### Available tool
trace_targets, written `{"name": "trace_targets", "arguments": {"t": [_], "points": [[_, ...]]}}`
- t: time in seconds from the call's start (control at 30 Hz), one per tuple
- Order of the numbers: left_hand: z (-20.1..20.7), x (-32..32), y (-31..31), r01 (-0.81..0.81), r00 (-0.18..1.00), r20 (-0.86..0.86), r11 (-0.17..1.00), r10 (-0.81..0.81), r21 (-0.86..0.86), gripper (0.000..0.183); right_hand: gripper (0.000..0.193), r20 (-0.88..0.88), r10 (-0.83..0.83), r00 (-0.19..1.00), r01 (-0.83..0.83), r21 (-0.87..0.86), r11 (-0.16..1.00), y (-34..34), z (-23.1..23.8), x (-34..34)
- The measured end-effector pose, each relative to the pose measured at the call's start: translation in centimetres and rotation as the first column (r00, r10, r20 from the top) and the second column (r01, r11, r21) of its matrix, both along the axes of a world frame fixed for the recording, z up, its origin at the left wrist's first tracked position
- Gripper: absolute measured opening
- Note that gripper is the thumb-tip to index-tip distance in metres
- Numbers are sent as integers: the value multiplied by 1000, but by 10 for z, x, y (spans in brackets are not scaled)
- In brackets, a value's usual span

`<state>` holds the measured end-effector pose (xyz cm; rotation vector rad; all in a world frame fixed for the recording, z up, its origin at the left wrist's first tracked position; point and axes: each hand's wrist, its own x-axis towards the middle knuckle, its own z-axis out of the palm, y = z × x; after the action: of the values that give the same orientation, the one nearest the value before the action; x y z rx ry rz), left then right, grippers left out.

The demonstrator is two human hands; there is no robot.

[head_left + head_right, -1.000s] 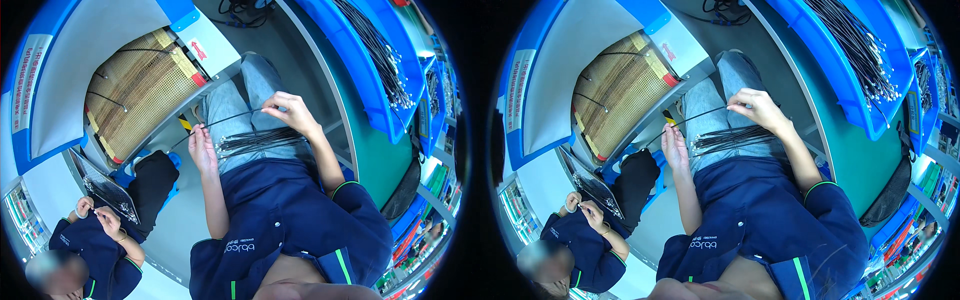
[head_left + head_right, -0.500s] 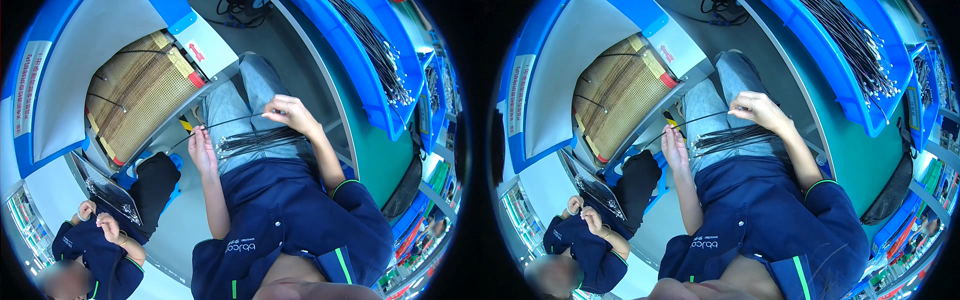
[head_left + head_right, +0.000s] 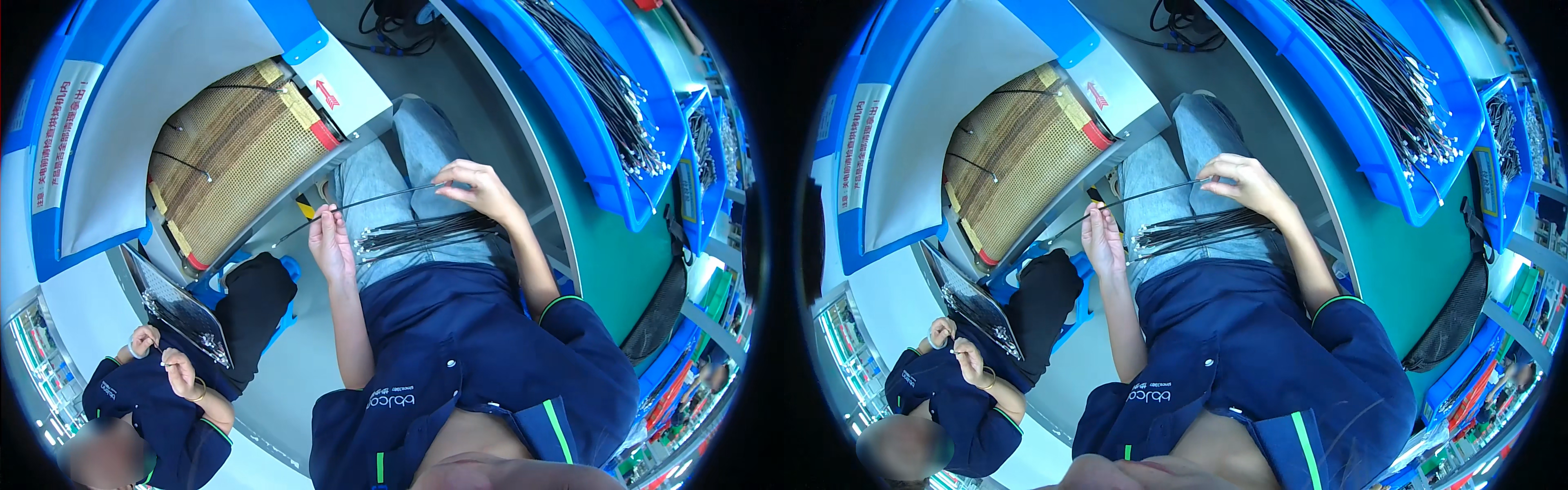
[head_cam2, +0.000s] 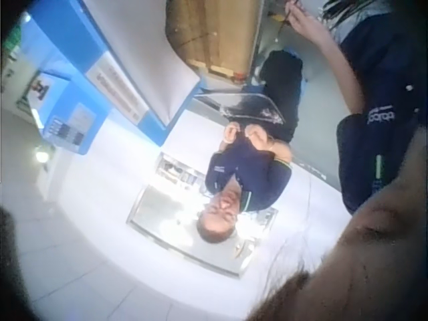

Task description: The person repeatedly picks up black cables from a blue bin, manipulates them with both hands, and places them onto a perforated tray. Another person is visible in the background working on a separate task.

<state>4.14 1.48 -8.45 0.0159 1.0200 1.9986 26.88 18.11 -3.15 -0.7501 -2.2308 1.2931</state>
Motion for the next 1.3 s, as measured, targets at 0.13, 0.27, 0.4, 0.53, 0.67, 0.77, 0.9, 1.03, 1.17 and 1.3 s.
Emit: {"name": "trace_targets", "arguments": {"t": [0.13, 0.27, 0.4, 0.53, 0.67, 0.77, 0.9, 1.03, 1.17, 1.3], "points": [[3, -1, 2, -7, 1000, -10, 1000, 6, -13, 14, 20, 5, -71, 997, 70, 102, 992, 5, 8, 2], [3, 0, 7, 2, 1000, -2, 999, -2, -36, 15, 19, 28, -54, 998, 44, 267, 963, 9, 20, -12], [5, 4, 14, 35, 999, 14, 999, -35, -23, 15, 16, 143, 33, 989, -86, 379, 921, 5, 36, -38], [7, 5, 20, 51, 998, 26, 998, -50, -28, 16, 14, 204, 60, 977, -138, 396, 908, 6, 34, -49], [6, 0, 24, 72, 997, 35, 997, -71, -31, 19, 12, 188, 32, 982, -109, 415, 903, 7, 32, -54], [7, -4, 28, 144, 989, 29, 989, -144, -12, 25, 10, 172, 9, 985, -81, 419, 904, 10, 34, -63], [4, 3, 22, 344, 912, -138, 903, -387, -258, 33, 10, 156, -30, 987, -32, 384, 923, 15, 35, -86], [-33, 18, 0, 524, 680, -314, 738, -663, -425, 26, 12, 94, -50, 994, 13, 363, 932, 22, 28, -127], [-37, 33, -14, 437, 380, -516, 640, -768, -632, 23, 11, 44, -89, 995, 66, 382, 922, 33, 17, -175], [-18, 36, -13, 341, 226, -603, 642, -765, -687, 23, 15, 73, -179, 981, 141, 362, 921, 40, 10, -221]]}}
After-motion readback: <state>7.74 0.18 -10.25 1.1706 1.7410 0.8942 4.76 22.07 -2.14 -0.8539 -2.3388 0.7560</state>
